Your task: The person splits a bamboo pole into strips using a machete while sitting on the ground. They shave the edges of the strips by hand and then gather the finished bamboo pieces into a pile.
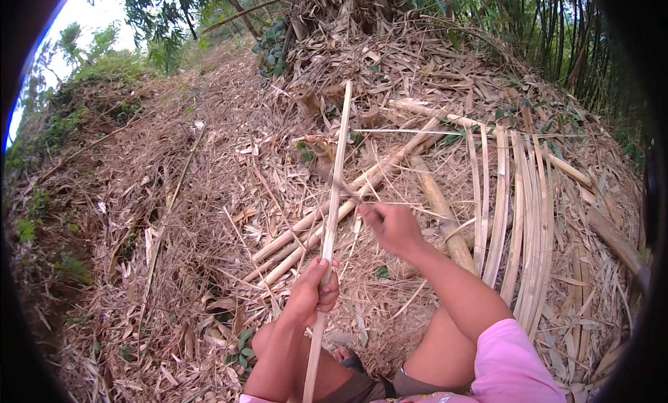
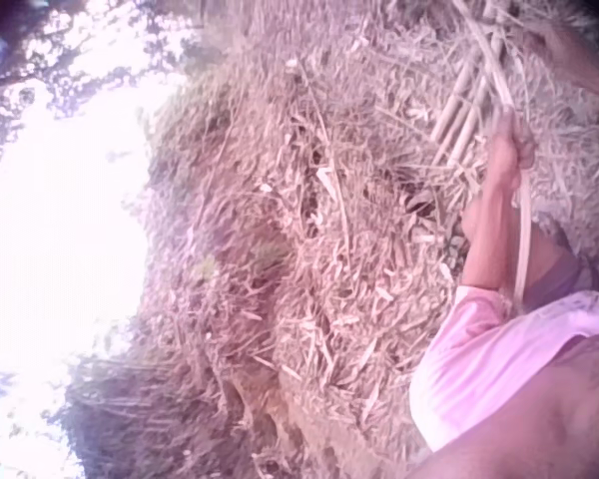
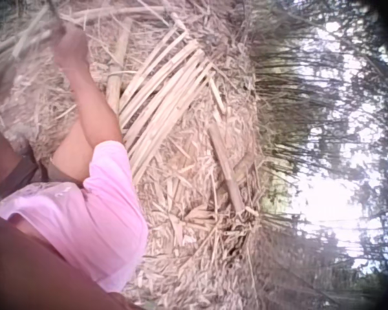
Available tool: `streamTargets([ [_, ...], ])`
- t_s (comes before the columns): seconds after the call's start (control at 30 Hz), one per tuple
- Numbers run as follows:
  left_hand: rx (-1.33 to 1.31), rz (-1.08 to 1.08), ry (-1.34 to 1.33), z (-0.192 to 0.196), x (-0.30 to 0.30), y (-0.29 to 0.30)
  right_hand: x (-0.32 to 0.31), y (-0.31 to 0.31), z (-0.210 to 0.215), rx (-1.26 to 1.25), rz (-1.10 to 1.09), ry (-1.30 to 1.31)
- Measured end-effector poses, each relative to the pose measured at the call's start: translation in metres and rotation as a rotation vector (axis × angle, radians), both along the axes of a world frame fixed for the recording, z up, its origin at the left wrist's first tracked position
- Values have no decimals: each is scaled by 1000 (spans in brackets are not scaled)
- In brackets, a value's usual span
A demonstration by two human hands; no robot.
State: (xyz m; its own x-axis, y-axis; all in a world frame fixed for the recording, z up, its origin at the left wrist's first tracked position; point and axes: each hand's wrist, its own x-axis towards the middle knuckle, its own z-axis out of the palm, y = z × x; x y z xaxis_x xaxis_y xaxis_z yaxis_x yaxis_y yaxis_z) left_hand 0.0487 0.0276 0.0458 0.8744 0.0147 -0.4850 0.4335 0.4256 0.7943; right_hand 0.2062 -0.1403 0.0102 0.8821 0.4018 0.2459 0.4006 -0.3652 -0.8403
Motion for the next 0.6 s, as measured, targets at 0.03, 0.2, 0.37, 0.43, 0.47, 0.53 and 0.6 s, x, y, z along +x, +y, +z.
streamTargets([
  [0.03, 13, -3, -3, -1, 3, -2, -8, 5, -3, -24, 21, -107],
  [0.2, 231, 30, -31, -11, -1, -27, -30, 16, -13, -164, 62, -483],
  [0.37, 334, 103, -88, -23, -24, -36, -12, 3, -29, -319, 21, -686],
  [0.43, 239, 75, -9, -20, -32, -30, 7, 4, -39, -323, -84, -559],
  [0.47, 196, 48, 48, -17, -42, -31, 20, 2, -41, -319, -94, -490],
  [0.53, 166, 29, 85, -23, -52, -29, 40, -2, -43, -315, -121, -360],
  [0.6, 194, 62, 60, -26, -51, -24, 16, 15, -36, -321, 51, -530],
])
